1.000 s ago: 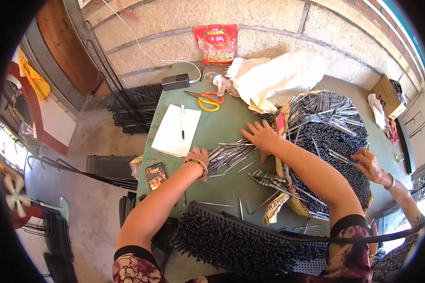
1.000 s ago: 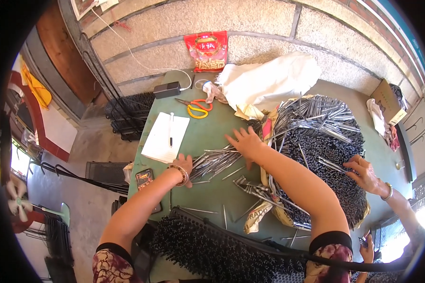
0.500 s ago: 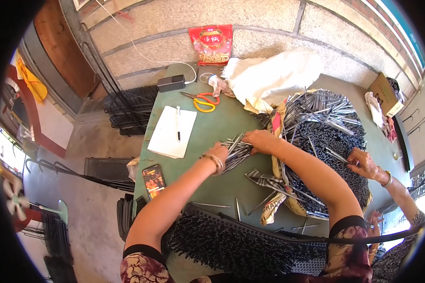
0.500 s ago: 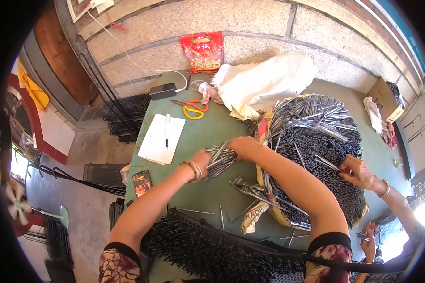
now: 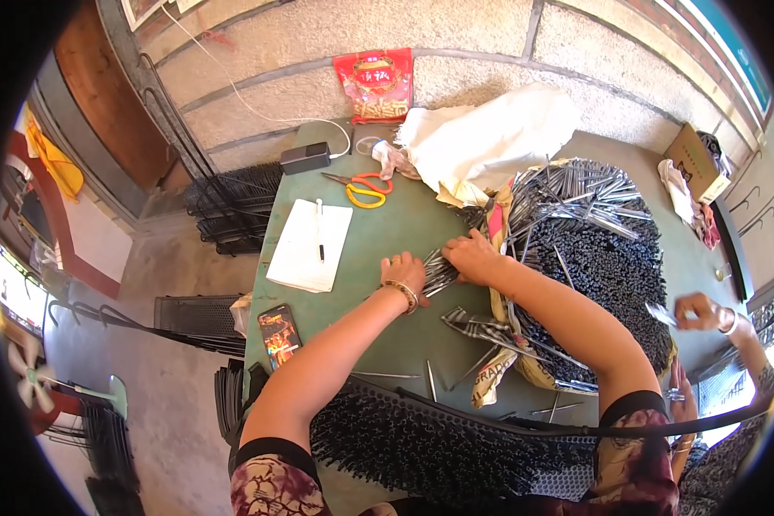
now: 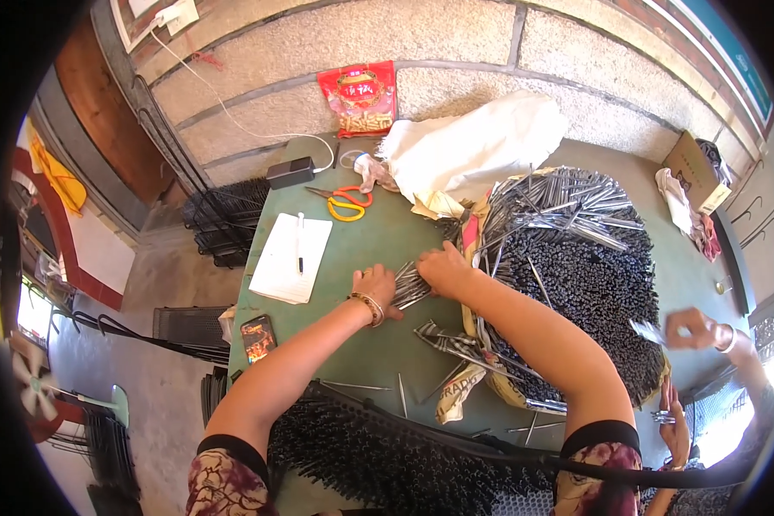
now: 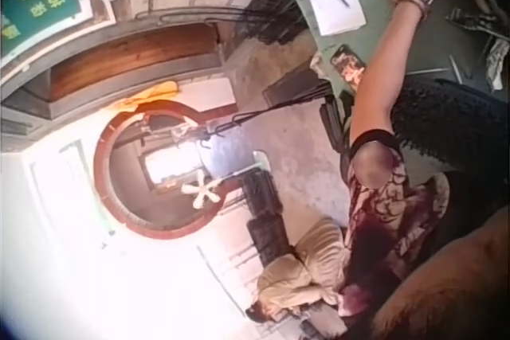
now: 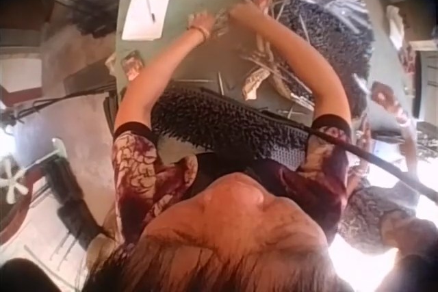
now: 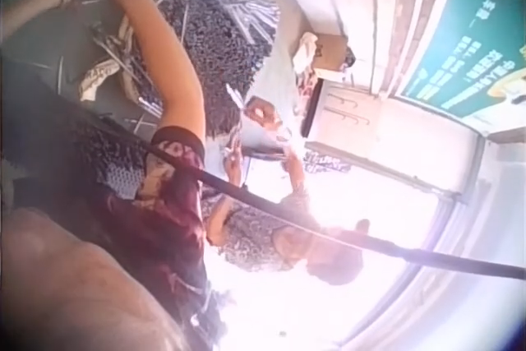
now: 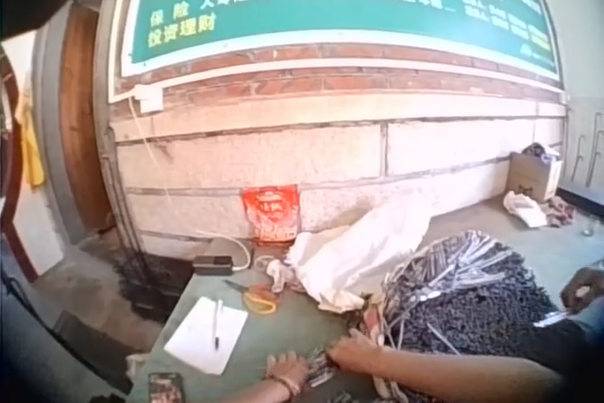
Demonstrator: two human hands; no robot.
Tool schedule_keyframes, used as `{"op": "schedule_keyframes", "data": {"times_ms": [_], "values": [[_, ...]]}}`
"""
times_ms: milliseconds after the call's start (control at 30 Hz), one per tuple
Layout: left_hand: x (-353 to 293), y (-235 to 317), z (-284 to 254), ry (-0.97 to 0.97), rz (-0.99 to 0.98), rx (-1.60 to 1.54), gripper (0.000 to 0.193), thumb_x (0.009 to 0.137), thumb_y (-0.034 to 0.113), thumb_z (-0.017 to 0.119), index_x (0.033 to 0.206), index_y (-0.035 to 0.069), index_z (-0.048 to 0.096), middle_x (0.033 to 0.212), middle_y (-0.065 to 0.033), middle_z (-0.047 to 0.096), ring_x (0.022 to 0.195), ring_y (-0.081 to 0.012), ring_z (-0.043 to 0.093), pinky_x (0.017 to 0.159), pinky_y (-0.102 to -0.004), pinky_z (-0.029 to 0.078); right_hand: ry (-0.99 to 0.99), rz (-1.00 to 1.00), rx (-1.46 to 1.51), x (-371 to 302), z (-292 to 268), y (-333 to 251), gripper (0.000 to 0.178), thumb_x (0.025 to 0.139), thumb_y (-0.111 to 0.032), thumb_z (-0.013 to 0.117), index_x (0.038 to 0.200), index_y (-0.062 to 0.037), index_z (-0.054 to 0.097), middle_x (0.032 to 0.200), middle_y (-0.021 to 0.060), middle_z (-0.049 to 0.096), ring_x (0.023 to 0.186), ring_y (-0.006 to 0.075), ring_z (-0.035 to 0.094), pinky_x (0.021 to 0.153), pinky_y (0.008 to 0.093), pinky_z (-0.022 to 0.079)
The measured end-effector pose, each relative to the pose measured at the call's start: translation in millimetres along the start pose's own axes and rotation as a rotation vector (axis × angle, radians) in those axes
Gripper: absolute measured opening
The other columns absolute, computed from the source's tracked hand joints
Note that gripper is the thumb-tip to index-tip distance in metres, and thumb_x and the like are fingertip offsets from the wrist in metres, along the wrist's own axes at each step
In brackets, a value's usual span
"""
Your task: The person assembles industrial components by hand, inserting metal pins into a grid-like base.
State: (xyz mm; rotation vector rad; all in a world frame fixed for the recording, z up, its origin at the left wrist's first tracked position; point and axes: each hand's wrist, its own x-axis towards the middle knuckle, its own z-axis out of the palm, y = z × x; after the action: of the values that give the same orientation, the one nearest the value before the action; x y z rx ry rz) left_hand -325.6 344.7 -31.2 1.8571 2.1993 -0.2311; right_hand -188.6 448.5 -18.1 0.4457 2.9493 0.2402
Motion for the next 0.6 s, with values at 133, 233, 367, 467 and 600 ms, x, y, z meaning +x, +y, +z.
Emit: {"op": "schedule_keyframes", "data": {"times_ms": [133,233,367,467,600], "values": [[12.0,5.4,8.9,0.000,-0.027,-0.022,0.067,0.059,0.039,0.081,0.110,0.005,0.054,0.114,-0.0139,0.052,0.112,-0.0299,0.048,0.092,-0.0443,0.040,-0.069,0.060,-0.001,-2.3,-20.1,5.6,0.038,0.062,-0.029,0.077,0.092,-0.0102,0.063,0.101,0.0074,0.057,0.101,0.0219,0.055,0.082,0.0384,0.040],[25.2,4.6,27.2,-0.099,0.016,0.019,0.060,0.063,0.033,0.078,0.107,0.001,0.054,0.110,-0.0206,0.052,0.102,-0.0356,0.053,0.084,-0.0405,0.047,0.023,0.094,0.075,-9.4,-48.1,9.8,0.036,0.072,-0.026,0.070,0.101,-0.0079,0.059,0.107,0.0082,0.053,0.103,0.0247,0.053,0.084,0.0403,0.040],[14.0,21.3,8.8,-0.084,-0.007,-0.063,0.039,0.067,0.022,0.075,0.096,-0.001,0.061,0.101,-0.0194,0.060,0.095,-0.0330,0.060,0.078,-0.0374,0.051,0.136,0.066,0.295,-31.5,-72.6,18.5,0.034,0.075,-0.020,0.066,0.105,-0.0049,0.058,0.107,0.0105,0.053,0.098,0.0282,0.055,0.085,0.0392,0.043],[13.5,24.4,7.4,-0.095,-0.016,-0.096,0.026,0.069,0.016,0.072,0.088,0.000,0.064,0.095,-0.0167,0.064,0.091,-0.0296,0.063,0.076,-0.0362,0.052,0.263,0.012,0.310,-43.4,-85.3,16.0,0.030,0.076,-0.018,0.064,0.102,-0.0049,0.059,0.104,0.0111,0.054,0.092,0.0293,0.057,0.080,0.0390,0.046],[16.0,27.0,10.8,-0.023,0.009,-0.091,0.020,0.072,0.009,0.065,0.090,0.002,0.065,0.096,-0.0170,0.064,0.090,-0.0297,0.064,0.075,-0.0373,0.053,0.252,0.082,0.350,-50.8,-77.7,13.5,0.026,0.076,-0.017,0.064,0.098,-0.0046,0.060,0.099,0.0109,0.055,0.086,0.0297,0.059,0.074,0.0390,0.049]]}}
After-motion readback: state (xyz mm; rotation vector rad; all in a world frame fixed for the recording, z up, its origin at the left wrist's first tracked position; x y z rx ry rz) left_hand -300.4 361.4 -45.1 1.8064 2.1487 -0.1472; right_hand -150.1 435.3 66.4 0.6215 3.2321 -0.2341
